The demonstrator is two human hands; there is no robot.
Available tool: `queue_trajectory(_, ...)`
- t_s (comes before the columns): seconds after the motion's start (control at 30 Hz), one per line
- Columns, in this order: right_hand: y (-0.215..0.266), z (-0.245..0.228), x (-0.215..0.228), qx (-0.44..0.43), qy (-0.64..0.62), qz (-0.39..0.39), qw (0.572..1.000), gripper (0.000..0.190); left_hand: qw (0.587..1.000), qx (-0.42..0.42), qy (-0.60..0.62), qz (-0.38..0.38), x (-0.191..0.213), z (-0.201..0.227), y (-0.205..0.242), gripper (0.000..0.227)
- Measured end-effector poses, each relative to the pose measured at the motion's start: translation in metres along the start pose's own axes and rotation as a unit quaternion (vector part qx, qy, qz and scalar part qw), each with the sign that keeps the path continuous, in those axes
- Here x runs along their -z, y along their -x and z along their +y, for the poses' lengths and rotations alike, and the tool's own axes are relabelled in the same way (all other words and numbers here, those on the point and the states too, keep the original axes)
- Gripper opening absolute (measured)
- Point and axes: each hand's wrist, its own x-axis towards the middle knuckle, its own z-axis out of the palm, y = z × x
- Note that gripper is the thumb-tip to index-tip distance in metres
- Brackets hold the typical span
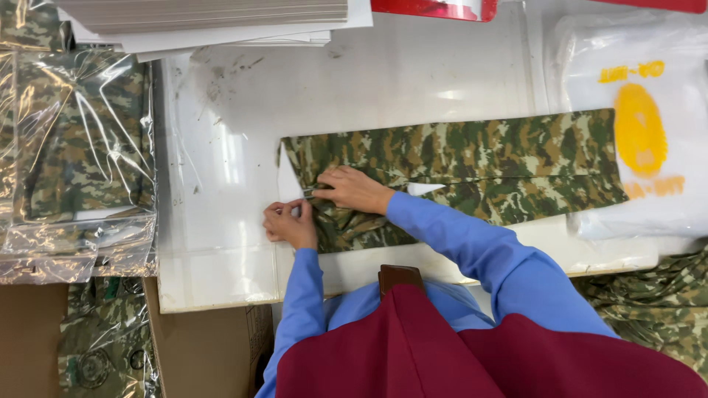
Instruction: The person folds camouflage-patterned garments and places them into plastic bags, sealing each bag after insertion.
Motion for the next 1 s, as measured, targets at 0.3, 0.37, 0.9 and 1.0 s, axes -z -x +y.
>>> queue_trajectory(0.3, 0.29, 0.116, 0.077, -0.611, 0.169, 0.084, 0.769, 0.081, 0.996, 0.094, 0.011, -0.003, 0.021, -0.058, -0.069, 0.016)
queue_trajectory(0.37, 0.331, 0.112, 0.079, -0.705, 0.202, 0.086, 0.675, 0.085, 0.996, 0.084, 0.003, 0.022, 0.023, -0.054, -0.066, 0.015)
queue_trajectory(0.9, 0.016, -0.101, 0.086, -0.171, -0.569, -0.046, 0.803, 0.052, 0.844, 0.468, 0.25, -0.075, 0.032, -0.003, 0.032, 0.073)
queue_trajectory(1.0, 0.067, -0.085, 0.071, -0.251, -0.553, -0.112, 0.786, 0.039, 0.705, 0.436, 0.468, -0.308, 0.09, 0.064, 0.063, 0.06)
